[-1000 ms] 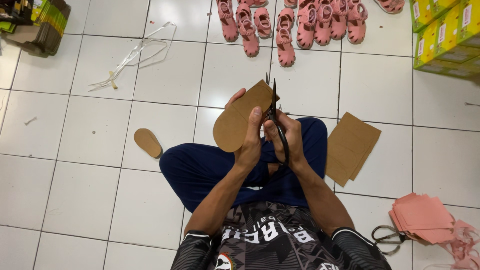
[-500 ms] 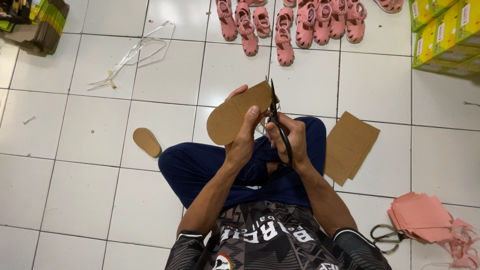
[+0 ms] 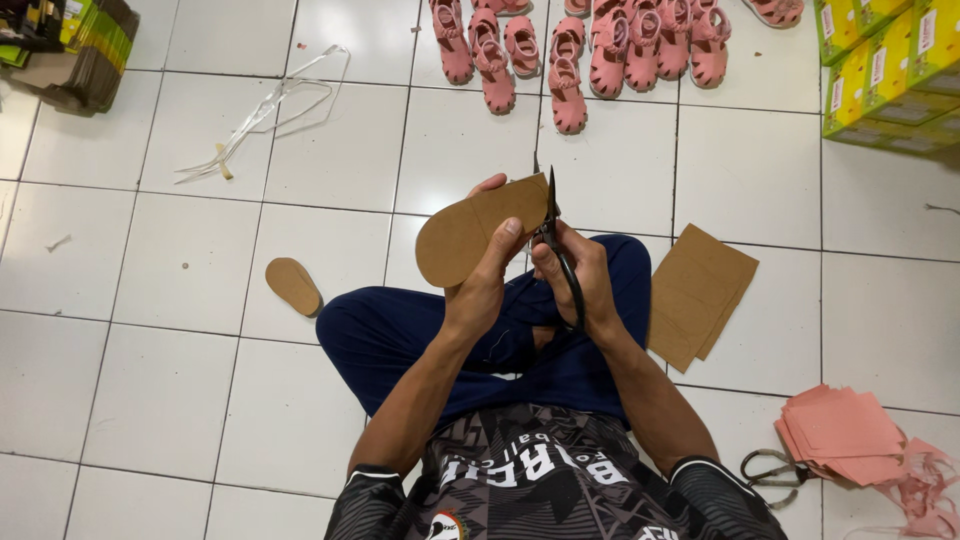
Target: The person sits on the workshop floor and cuts sandal sole patterns out of cardboard sheets using scissors, trimming along drawn outlines and setting finished cut pieces aside while finished pink sandals lie nearby.
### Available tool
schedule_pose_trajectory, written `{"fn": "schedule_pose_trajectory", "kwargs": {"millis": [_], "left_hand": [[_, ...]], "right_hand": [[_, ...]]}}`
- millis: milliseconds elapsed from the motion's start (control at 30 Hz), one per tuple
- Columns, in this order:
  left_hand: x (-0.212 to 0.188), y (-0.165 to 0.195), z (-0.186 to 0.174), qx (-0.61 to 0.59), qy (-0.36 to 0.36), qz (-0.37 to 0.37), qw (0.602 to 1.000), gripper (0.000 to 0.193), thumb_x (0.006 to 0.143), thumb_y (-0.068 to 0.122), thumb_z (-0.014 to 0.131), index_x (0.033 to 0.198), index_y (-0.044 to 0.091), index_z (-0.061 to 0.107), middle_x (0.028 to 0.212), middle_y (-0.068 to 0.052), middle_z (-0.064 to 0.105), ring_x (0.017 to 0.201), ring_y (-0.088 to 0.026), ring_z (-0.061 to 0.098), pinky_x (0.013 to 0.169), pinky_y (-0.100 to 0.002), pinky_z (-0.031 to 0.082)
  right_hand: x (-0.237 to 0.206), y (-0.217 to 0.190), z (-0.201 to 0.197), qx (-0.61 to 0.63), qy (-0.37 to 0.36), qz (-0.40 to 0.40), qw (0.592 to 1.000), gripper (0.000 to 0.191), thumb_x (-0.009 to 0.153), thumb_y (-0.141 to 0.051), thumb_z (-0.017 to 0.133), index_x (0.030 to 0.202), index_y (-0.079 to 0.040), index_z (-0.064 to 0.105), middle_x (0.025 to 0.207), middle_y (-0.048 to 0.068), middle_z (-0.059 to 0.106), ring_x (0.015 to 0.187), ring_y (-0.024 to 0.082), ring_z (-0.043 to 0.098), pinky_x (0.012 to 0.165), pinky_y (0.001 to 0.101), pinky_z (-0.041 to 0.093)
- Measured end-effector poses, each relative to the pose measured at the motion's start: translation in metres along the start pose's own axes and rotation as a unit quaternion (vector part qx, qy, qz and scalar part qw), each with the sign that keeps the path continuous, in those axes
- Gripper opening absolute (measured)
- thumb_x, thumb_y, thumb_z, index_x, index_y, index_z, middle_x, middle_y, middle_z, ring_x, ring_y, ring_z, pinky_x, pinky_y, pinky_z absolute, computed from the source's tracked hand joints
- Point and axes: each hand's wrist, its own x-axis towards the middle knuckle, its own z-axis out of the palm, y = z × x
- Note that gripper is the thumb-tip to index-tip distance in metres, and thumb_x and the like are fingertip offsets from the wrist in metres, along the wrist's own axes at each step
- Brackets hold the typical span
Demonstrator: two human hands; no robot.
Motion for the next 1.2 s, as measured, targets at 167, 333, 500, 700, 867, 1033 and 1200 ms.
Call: {"fn": "schedule_pose_trajectory", "kwargs": {"millis": [167, 333, 500, 700, 867, 1033, 1200], "left_hand": [[-0.001, 0.003, -0.004, 0.000, -0.008, -0.013, 1.000, 0.054, 0.101, 0.011, 0.063, 0.148, -0.001, 0.042, 0.141, -0.019, 0.053, 0.130, -0.027, 0.059, 0.106, -0.038, 0.058], [0.002, 0.008, -0.007, 0.000, -0.032, -0.020, 0.999, 0.055, 0.101, 0.012, 0.064, 0.149, -0.001, 0.042, 0.141, -0.020, 0.053, 0.128, -0.027, 0.061, 0.107, -0.039, 0.059], [0.007, 0.015, -0.009, -0.010, -0.069, -0.027, 0.997, 0.054, 0.102, 0.012, 0.062, 0.150, -0.003, 0.041, 0.136, -0.021, 0.057, 0.120, -0.028, 0.065, 0.102, -0.042, 0.061], [0.014, 0.015, -0.018, -0.012, -0.081, -0.058, 0.995, 0.058, 0.101, 0.010, 0.061, 0.153, -0.003, 0.039, 0.131, -0.018, 0.063, 0.118, -0.024, 0.066, 0.100, -0.038, 0.059], [0.013, -0.011, -0.011, -0.114, 0.030, -0.045, 0.992, 0.046, 0.102, 0.010, 0.066, 0.142, -0.003, 0.049, 0.117, -0.014, 0.064, 0.109, -0.021, 0.066, 0.096, -0.037, 0.057], [0.006, -0.025, -0.001, -0.054, 0.076, 0.009, 0.996, 0.026, 0.100, 0.016, 0.070, 0.113, -0.007, 0.066, 0.103, -0.014, 0.070, 0.092, -0.025, 0.072, 0.088, -0.039, 0.065], [-0.001, -0.008, -0.001, 0.053, 0.074, -0.025, 0.996, 0.027, 0.100, 0.017, 0.069, 0.112, -0.008, 0.068, 0.106, -0.016, 0.071, 0.099, -0.022, 0.072, 0.091, -0.034, 0.063]], "right_hand": [[-0.002, 0.001, -0.001, 0.001, -0.009, 0.027, 1.000, 0.066, 0.097, -0.065, 0.057, 0.101, 0.000, 0.066, 0.067, -0.001, 0.058, 0.059, 0.007, 0.058, 0.054, 0.0223, 0.046], [-0.004, -0.004, -0.002, 0.007, -0.005, 0.033, 0.999, 0.068, 0.096, -0.064, 0.058, 0.110, 0.001, 0.070, 0.061, -0.002, 0.056, 0.053, 0.006, 0.055, 0.048, 0.0217, 0.043], [-0.004, -0.011, -0.004, 0.004, -0.009, 0.027, 1.000, 0.064, 0.097, -0.060, 0.059, 0.113, 0.001, 0.070, 0.059, -0.003, 0.056, 0.050, 0.005, 0.055, 0.046, 0.0210, 0.043], [-0.005, -0.015, -0.006, -0.017, -0.008, 0.043, 0.999, 0.059, 0.096, -0.057, 0.059, 0.111, -0.002, 0.074, 0.054, -0.004, 0.052, 0.045, 0.004, 0.052, 0.042, 0.0209, 0.038], [-0.004, -0.014, -0.001, -0.029, 0.003, 0.043, 0.999, 0.058, 0.099, -0.056, 0.060, 0.113, -0.001, 0.073, 0.056, -0.006, 0.053, 0.048, 0.004, 0.052, 0.043, 0.0215, 0.038], [-0.003, -0.008, 0.001, -0.026, 0.012, 0.030, 0.999, 0.060, 0.098, -0.059, 0.059, 0.109, 0.000, 0.069, 0.061, -0.002, 0.056, 0.054, 0.005, 0.055, 0.049, 0.0221, 0.043], [-0.003, -0.001, 0.000, -0.006, 0.010, 0.003, 1.000, 0.063, 0.101, -0.063, 0.056, 0.102, 0.000, 0.065, 0.072, 0.001, 0.060, 0.067, 0.006, 0.060, 0.061, 0.0227, 0.048]]}}
